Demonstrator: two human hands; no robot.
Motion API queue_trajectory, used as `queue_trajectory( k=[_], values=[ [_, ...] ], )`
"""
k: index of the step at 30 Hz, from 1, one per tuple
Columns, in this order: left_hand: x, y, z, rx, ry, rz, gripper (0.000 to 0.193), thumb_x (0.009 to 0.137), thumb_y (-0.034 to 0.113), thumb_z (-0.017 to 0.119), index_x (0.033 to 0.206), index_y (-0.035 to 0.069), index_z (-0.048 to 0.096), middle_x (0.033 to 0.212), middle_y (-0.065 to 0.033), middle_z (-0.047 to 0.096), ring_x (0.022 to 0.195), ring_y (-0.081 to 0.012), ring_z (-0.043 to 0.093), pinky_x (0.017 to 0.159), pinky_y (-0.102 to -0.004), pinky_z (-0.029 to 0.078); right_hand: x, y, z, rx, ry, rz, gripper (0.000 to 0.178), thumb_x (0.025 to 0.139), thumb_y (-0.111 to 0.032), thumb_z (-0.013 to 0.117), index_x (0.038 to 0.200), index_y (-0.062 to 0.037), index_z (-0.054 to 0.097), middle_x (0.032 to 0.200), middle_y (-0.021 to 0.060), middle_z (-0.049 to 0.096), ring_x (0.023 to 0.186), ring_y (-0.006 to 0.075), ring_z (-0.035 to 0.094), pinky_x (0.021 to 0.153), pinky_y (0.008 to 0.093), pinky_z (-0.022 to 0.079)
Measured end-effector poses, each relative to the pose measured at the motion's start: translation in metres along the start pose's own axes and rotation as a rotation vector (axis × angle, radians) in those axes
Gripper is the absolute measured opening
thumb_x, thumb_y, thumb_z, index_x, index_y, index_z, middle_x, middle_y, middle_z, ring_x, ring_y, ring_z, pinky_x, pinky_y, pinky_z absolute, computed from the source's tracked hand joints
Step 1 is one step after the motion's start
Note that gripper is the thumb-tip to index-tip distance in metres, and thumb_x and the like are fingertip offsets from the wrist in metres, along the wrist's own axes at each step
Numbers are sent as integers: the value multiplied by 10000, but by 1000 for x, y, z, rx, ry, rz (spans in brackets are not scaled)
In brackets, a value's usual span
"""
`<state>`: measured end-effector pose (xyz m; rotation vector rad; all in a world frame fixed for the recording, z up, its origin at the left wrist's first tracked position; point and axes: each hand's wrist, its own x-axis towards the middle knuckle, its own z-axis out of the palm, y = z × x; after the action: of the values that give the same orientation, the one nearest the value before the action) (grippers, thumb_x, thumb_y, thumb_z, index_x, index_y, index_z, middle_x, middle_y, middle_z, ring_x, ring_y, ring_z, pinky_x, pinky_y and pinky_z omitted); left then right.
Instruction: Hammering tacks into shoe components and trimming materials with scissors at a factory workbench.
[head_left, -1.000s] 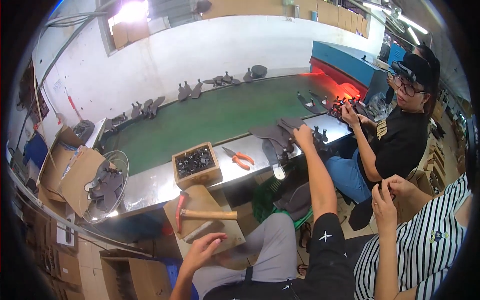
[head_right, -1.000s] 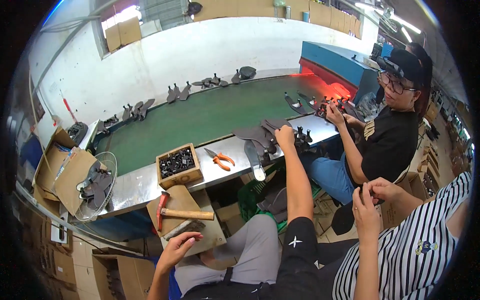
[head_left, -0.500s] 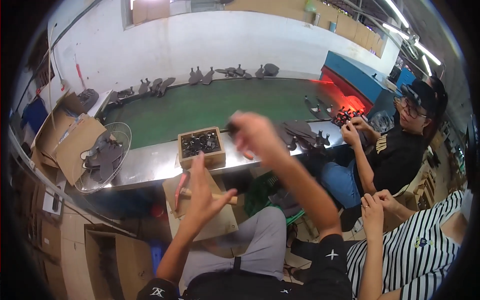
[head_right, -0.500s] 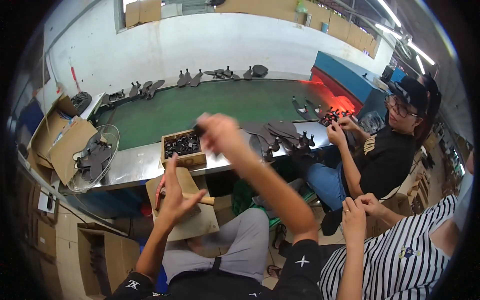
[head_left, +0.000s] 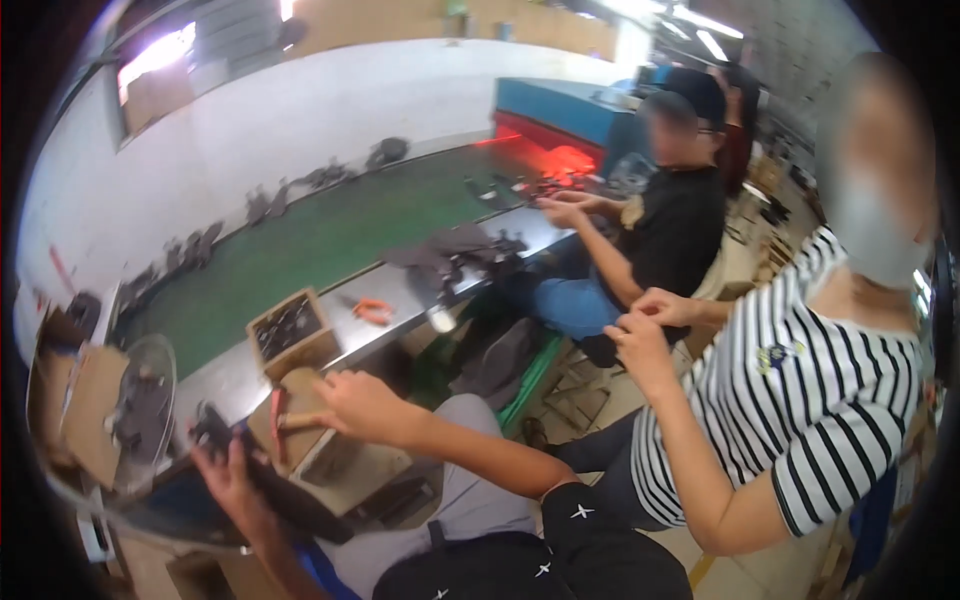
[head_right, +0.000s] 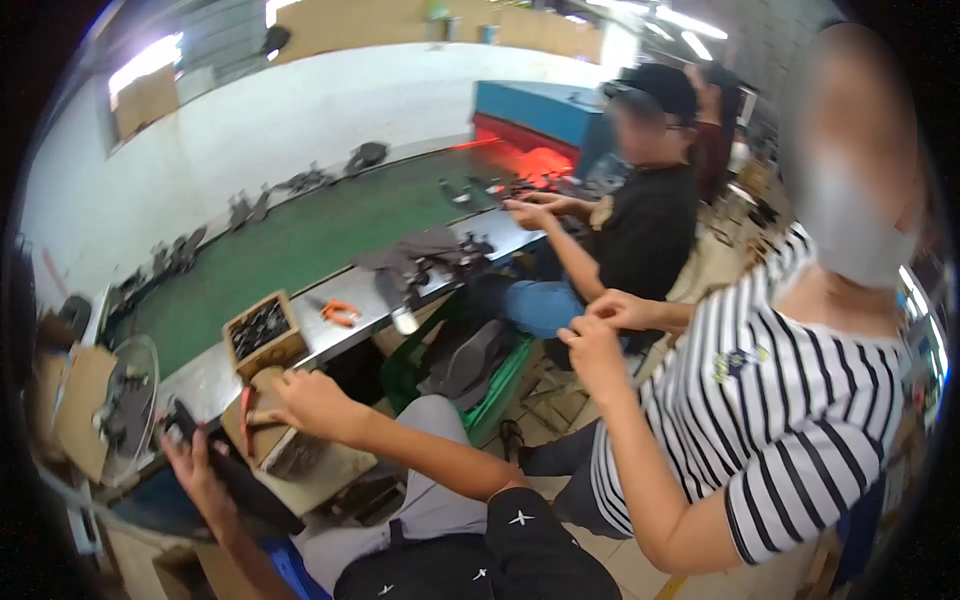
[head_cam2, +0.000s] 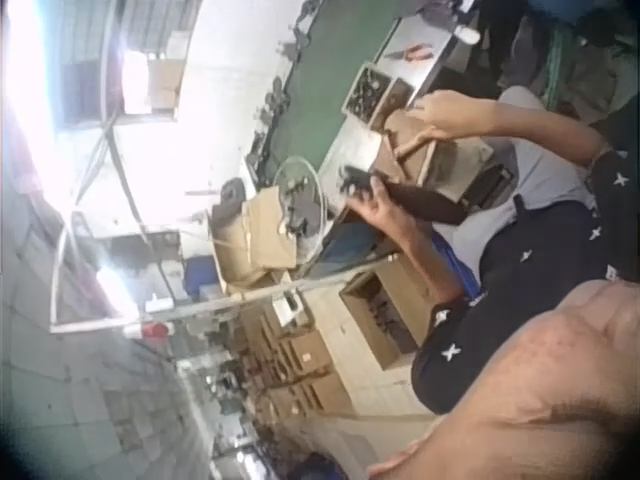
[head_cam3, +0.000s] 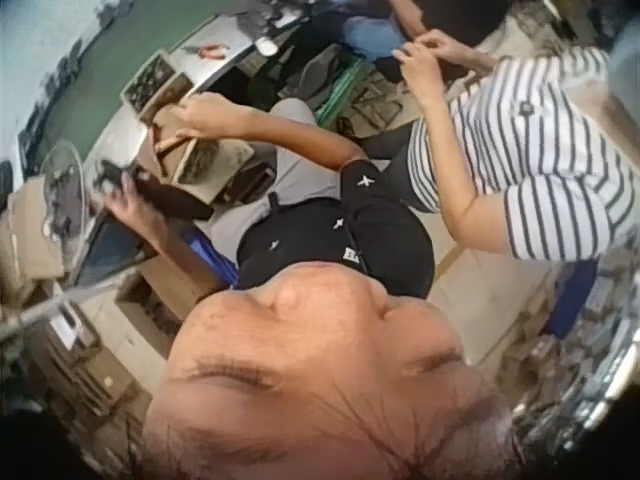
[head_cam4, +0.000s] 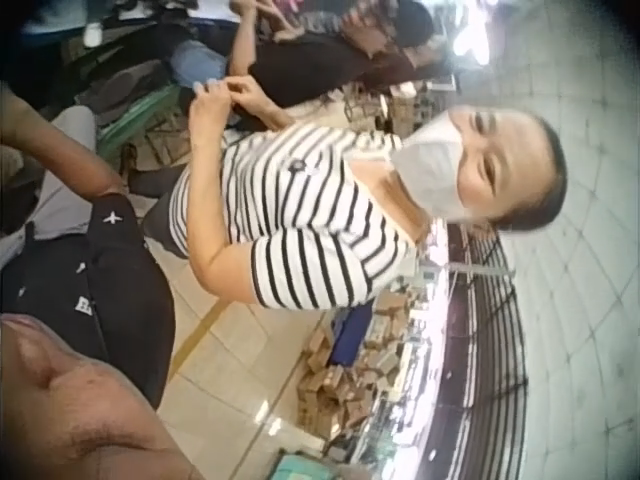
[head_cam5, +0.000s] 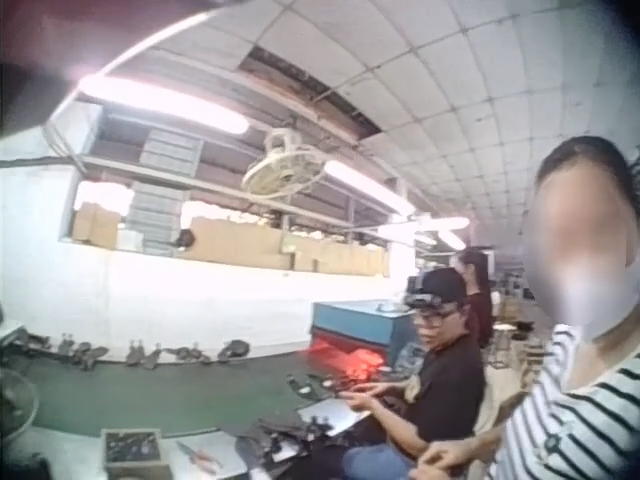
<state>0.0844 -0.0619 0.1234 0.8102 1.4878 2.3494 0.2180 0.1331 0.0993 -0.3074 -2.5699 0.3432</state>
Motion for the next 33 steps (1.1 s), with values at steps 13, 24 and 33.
queue_trajectory(
  k=[13, 24, 33],
  values=[
    [45, -85, 28, 16, 30, -240, 281, 1013, 169, 586, 1262, 92, 480, 982, -62, 587, 693, -128, 632, 512, -264, 562, -92, 66, 65, 186, -18, 355, 432, 934, -434, 669, 796, -34, 582, 584, 164, 601, 501, 321, 617, 467, 409, 467],
    [120, -170, 42, 927, -153, 304, 334, 943, 259, 663, 1174, 21, 618, 1179, -169, 610, 1078, -328, 563, 965, -399, 441, -199, 47, 16, 1257, 331, 1119, 294, 1000, -230, 621, 815, -9, 562, 491, -27, 411, 364, 65, 365, 361, 248, 294],
    [215, -219, 55, 1433, -486, 405, 121, 792, 88, 617, 701, 38, 680, 748, -209, 661, 750, -367, 672, 666, -482, 529, -205, 62, 55, 1189, 442, 1117, 135, 953, -134, 655, 894, -14, 673, 580, -34, 486, 385, 44, 369, 345, 234, 293]
  ],
)
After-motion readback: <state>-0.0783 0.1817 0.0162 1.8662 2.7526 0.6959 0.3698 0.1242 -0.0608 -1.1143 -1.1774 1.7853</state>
